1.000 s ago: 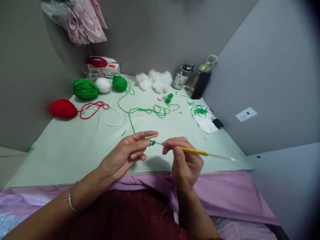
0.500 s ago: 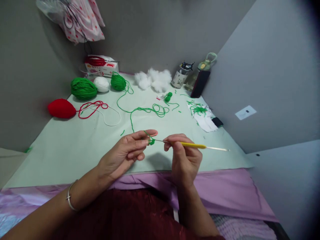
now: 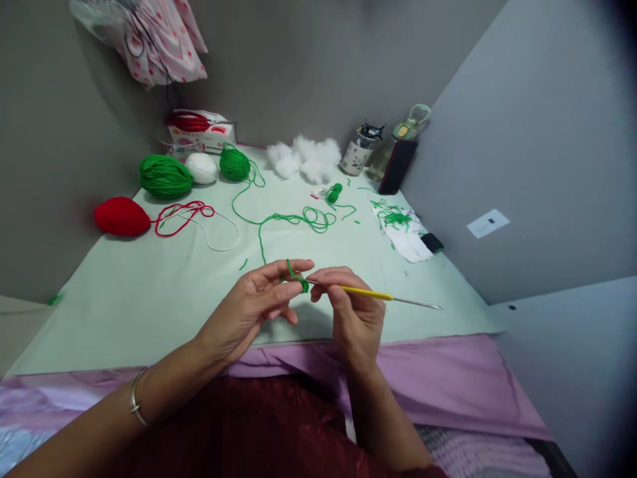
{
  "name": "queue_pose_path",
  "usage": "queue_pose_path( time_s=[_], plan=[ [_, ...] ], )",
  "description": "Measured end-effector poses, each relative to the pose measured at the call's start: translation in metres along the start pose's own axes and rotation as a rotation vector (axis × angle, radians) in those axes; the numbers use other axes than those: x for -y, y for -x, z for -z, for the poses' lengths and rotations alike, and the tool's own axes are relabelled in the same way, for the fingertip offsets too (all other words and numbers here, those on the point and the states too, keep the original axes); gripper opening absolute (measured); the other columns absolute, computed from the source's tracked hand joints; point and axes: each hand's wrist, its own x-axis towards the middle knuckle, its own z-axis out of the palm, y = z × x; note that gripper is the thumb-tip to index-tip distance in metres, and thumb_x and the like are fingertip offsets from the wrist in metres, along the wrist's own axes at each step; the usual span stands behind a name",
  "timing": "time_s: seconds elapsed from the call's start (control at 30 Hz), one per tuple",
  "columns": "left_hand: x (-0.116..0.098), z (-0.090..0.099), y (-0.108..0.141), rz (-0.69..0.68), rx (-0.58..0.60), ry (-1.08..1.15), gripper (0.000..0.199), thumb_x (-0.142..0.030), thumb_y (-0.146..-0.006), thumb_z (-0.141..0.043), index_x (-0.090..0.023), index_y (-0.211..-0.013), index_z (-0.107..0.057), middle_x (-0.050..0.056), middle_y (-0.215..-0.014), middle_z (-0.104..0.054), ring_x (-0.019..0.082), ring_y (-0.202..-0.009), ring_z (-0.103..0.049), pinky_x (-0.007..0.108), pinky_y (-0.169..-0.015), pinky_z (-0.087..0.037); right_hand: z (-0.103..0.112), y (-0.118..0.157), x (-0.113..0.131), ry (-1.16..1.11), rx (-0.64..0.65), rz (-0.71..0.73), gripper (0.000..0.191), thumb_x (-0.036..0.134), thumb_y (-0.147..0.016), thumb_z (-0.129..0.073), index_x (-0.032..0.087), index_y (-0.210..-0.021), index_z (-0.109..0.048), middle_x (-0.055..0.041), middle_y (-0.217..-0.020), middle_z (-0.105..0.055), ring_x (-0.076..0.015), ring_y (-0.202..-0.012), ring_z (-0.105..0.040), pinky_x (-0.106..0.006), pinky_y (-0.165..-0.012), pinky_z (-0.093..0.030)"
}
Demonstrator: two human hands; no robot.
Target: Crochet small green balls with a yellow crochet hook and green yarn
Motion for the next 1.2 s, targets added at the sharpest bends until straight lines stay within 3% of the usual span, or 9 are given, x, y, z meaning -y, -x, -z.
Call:
queue_pose_path(
  time_s=[0.17,0.33,0.63,0.8,0.9,1.07,1.2],
  plan=[
    [0.001,-0.003,-0.003,-0.021,-0.051,0.008,0.027,-0.024,-0.081,-0.089,-0.021,-0.108,-0.084,0.005,-0.109,-0.075,-0.003,-0.046,-0.032,0.016,-0.051,-0.049,-0.003,0.002,0.004,0.12,0.027,0.091,0.017,0.023,-0.101,-0.063,0.026,-0.102,-0.08,-0.0052,-0.094,-0.078,-0.02,-0.088,-0.073,-0.038,-0.077,-0.063],
    [0.001,-0.004,-0.002,0.03,-0.023,0.065,0.033,-0.022,-0.082,-0.088,-0.018,-0.114,-0.083,0.005,-0.101,-0.073,-0.003,-0.046,-0.033,0.012,-0.047,-0.044,-0.009,0.01,0.003,0.173,-0.04,0.173,0.023,0.016,-0.1,-0.065,0.029,-0.108,-0.081,-0.0067,-0.103,-0.076,-0.019,-0.091,-0.074,-0.033,-0.071,-0.063],
    [-0.002,0.004,-0.004,0.11,0.039,0.054,0.037,-0.021,-0.083,-0.086,-0.018,-0.12,-0.082,0.007,-0.112,-0.073,-0.004,-0.045,-0.025,0.013,-0.048,-0.046,0.002,0.006,-0.004,-0.018,-0.027,0.055,0.018,0.022,-0.102,-0.064,0.028,-0.105,-0.08,-0.0021,-0.092,-0.074,-0.015,-0.075,-0.069,-0.034,-0.071,-0.059],
    [0.003,0.002,-0.003,0.031,-0.005,0.017,0.033,-0.023,-0.082,-0.087,-0.019,-0.115,-0.083,0.009,-0.117,-0.073,-0.001,-0.052,-0.041,0.012,-0.049,-0.045,0.001,0.007,-0.001,0.031,-0.018,0.072,0.019,0.021,-0.102,-0.062,0.027,-0.105,-0.079,-0.0024,-0.092,-0.074,-0.015,-0.074,-0.069,-0.034,-0.069,-0.059],
    [0.006,-0.002,-0.002,-0.035,-0.066,0.006,0.022,-0.024,-0.083,-0.087,-0.022,-0.105,-0.086,0.004,-0.104,-0.074,-0.001,-0.051,-0.041,0.013,-0.049,-0.047,-0.003,0.012,0.003,0.185,-0.032,0.153,0.023,0.013,-0.101,-0.061,0.027,-0.11,-0.077,-0.0033,-0.093,-0.075,-0.0169,-0.084,-0.071,-0.034,-0.074,-0.061],
    [0.009,-0.006,-0.001,-0.151,-0.111,-0.032,0.015,-0.022,-0.082,-0.087,-0.024,-0.097,-0.087,0.002,-0.093,-0.072,0.006,-0.063,-0.057,0.014,-0.053,-0.051,-0.006,0.021,0.004,0.339,-0.03,0.269,0.034,0.0,-0.096,-0.061,0.023,-0.116,-0.075,-0.0058,-0.101,-0.075,-0.0158,-0.094,-0.072,-0.031,-0.079,-0.061],
    [0.007,-0.005,0.0,-0.102,-0.104,0.004,0.023,-0.023,-0.083,-0.088,-0.025,-0.106,-0.086,0.004,-0.104,-0.074,0.001,-0.053,-0.051,0.014,-0.052,-0.051,-0.003,0.021,0.003,0.322,-0.013,0.29,0.037,-0.001,-0.095,-0.06,0.023,-0.119,-0.074,-0.0054,-0.1,-0.076,-0.0165,-0.094,-0.072,-0.033,-0.082,-0.062]
  ],
)
